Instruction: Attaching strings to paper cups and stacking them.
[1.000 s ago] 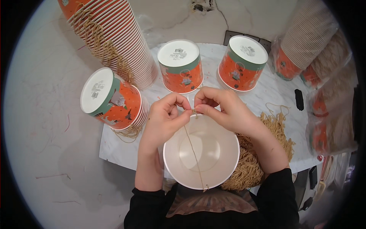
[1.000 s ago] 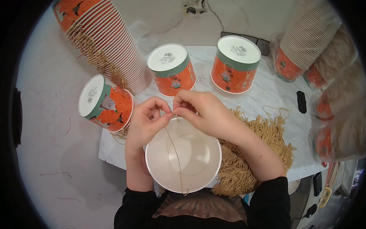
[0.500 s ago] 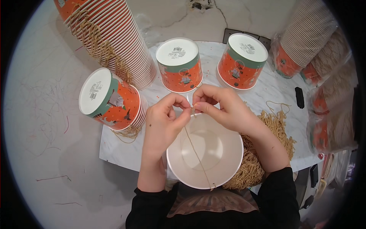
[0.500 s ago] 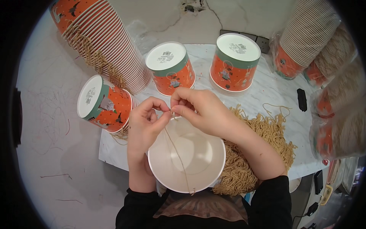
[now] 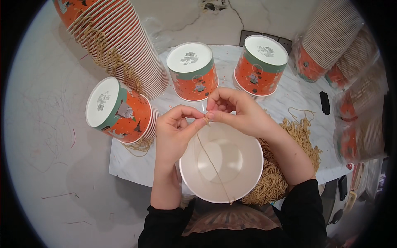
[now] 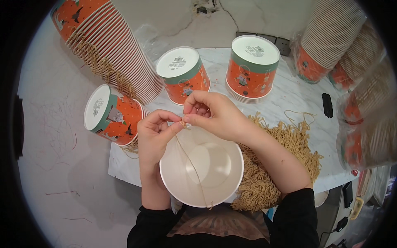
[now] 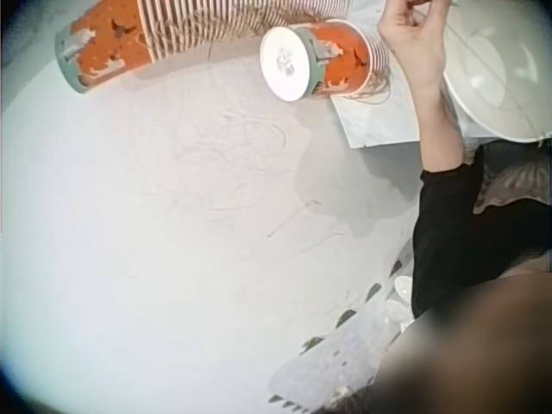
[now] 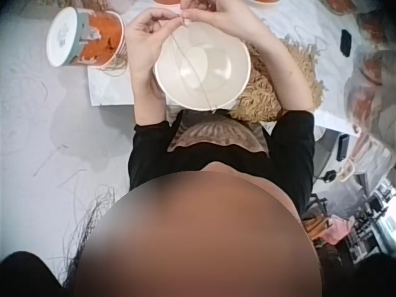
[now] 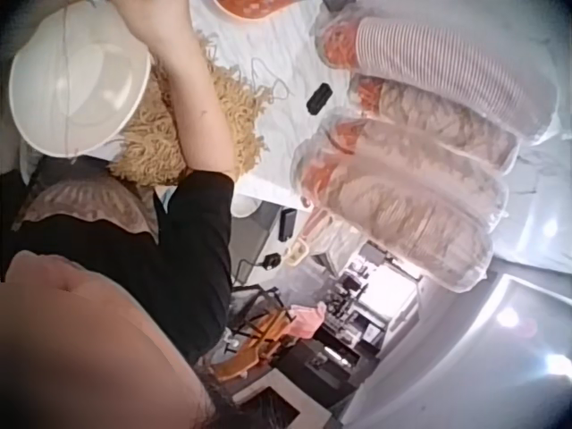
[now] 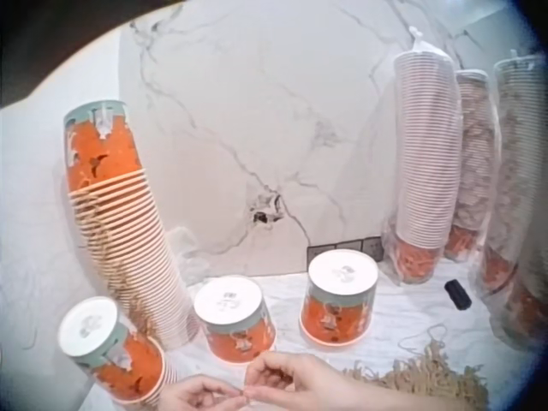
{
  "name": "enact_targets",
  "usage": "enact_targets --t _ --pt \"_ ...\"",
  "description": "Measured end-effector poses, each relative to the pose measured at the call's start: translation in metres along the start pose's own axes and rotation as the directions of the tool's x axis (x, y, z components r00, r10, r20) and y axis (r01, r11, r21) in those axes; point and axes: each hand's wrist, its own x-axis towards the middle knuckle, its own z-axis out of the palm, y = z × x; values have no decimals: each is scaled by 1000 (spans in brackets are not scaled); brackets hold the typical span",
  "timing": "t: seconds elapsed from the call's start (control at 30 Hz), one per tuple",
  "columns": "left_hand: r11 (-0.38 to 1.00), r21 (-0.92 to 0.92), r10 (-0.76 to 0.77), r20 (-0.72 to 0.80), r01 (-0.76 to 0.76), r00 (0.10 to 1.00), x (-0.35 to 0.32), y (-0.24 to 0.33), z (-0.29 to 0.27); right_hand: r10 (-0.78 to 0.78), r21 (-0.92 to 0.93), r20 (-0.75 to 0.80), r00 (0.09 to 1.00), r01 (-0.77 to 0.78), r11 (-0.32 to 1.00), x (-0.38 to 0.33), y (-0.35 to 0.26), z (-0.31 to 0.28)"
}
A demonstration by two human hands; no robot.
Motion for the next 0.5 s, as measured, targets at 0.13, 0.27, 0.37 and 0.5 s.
enact_targets --t 0.13,0.27,0.37,0.5 --pt "1000 22 -5 -22 6 1000 -2 2 0 -121 -217 16 993 121 969 -3 -9 3" --pt "999 44 1 -56 1 998 -4 5 5 -219 -395 9 976 204 896 -6 -10 6" --pt "996 80 34 -81 -28 996 -4 5 5 -330 -530 27 944 293 796 -8 -13 7" --pt "990 141 37 -143 -17 989 -7 10 9 -315 -559 33 948 279 781 -9 -16 9"
